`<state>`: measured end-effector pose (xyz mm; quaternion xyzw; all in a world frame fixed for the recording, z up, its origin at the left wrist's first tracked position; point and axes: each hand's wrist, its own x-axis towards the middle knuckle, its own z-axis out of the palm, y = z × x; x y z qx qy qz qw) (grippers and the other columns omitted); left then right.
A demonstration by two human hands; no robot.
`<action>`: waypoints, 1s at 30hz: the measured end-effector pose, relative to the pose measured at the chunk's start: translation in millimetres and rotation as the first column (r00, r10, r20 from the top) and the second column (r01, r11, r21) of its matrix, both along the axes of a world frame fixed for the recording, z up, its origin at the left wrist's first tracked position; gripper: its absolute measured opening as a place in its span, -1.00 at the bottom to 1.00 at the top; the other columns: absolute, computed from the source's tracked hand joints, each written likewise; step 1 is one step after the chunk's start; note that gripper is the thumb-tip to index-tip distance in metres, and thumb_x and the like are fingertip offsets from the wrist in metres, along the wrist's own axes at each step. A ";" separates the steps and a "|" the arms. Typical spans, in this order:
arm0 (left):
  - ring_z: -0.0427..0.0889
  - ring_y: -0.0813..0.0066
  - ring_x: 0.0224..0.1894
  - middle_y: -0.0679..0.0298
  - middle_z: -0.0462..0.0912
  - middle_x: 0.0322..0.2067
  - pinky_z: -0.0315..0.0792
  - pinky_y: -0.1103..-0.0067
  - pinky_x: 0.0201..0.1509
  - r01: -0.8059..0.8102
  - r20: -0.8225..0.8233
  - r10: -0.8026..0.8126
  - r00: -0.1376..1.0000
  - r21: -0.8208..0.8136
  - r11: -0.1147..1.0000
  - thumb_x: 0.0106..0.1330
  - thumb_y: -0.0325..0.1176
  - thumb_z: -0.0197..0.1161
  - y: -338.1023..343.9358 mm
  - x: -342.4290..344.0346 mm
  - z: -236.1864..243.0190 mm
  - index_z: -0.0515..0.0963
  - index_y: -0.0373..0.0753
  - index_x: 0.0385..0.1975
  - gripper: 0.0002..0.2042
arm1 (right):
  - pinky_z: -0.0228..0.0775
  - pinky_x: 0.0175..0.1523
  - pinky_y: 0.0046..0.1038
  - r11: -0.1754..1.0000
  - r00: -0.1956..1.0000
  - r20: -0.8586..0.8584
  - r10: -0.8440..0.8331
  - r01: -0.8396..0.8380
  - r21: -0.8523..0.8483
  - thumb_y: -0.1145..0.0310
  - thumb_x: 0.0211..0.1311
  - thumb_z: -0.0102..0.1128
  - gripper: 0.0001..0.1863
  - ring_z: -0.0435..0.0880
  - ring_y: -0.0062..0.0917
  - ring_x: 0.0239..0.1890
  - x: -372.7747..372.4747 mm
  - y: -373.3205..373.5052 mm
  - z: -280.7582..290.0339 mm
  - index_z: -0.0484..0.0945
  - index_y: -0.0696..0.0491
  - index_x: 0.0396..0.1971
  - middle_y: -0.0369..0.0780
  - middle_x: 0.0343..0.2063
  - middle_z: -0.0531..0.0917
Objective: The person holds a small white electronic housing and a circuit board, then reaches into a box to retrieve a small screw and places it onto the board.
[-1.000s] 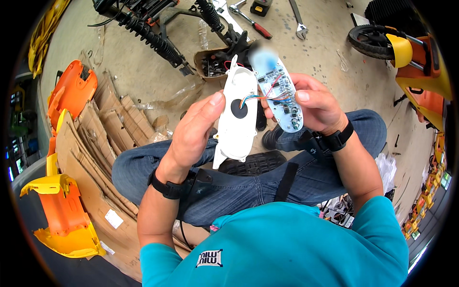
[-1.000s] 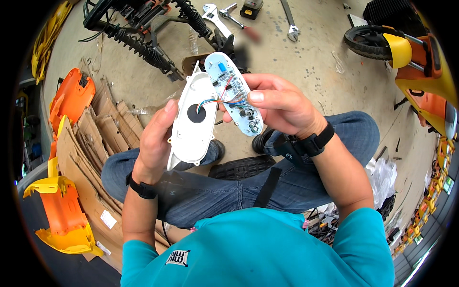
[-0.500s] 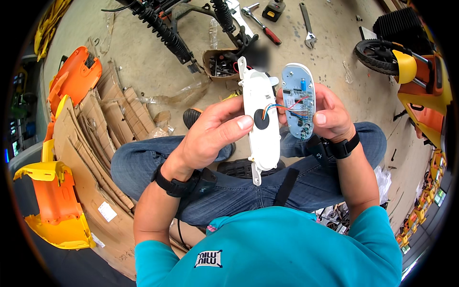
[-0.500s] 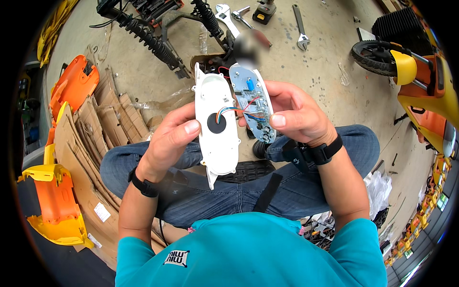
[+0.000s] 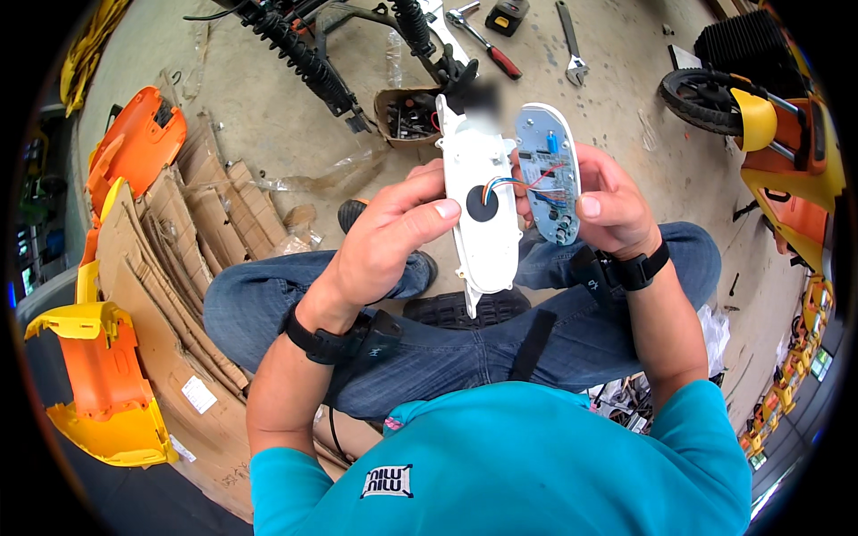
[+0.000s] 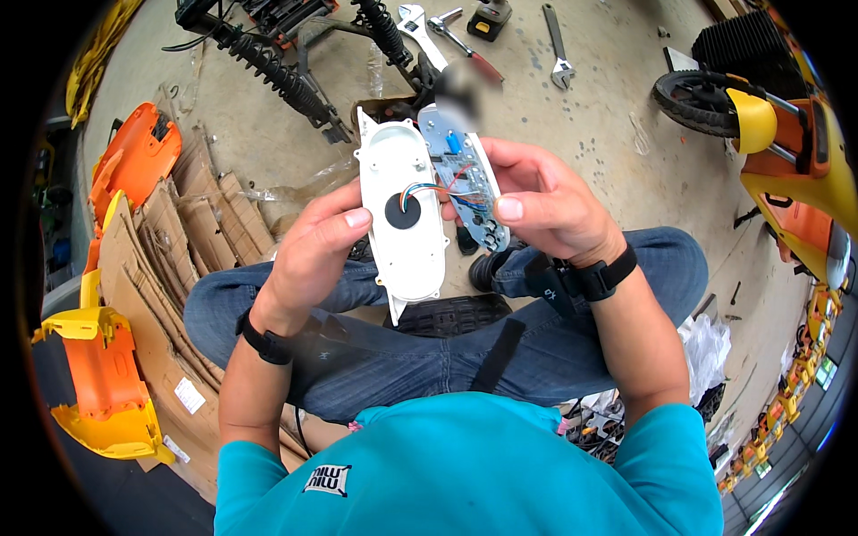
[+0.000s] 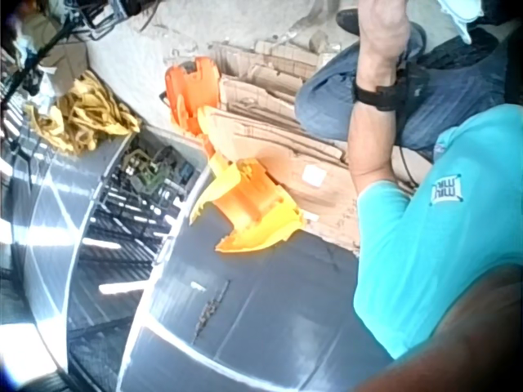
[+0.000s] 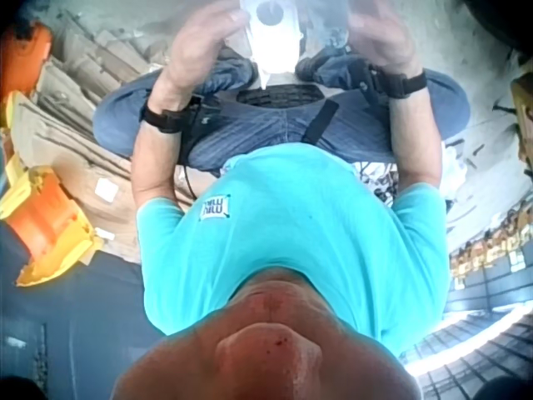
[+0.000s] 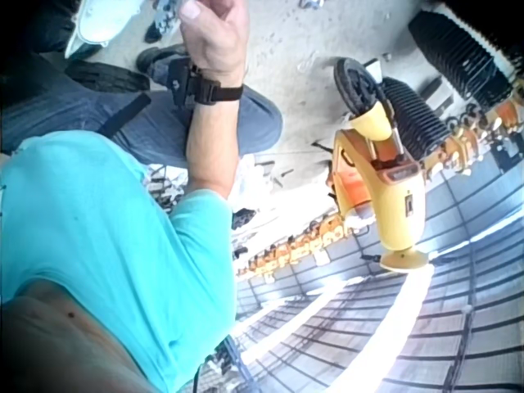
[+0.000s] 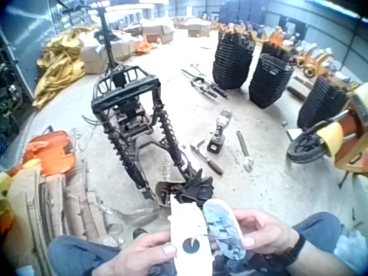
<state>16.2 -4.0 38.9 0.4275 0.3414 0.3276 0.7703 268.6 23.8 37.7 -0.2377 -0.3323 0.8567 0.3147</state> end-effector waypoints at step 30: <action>0.52 0.45 -0.02 0.16 0.55 -0.09 0.38 0.50 0.07 -0.231 0.043 0.249 0.967 -0.249 0.940 0.28 -0.48 -0.04 1.7 10.5 -5.7 0.34 -0.40 0.07 -0.64 | 0.33 0.16 -0.43 0.993 0.980 0.184 -0.073 0.055 0.101 0.33 0.15 0.23 -0.42 0.56 -0.47 -0.02 -10.4 -0.5 -8.3 0.31 0.26 0.13 -0.13 -0.05 0.55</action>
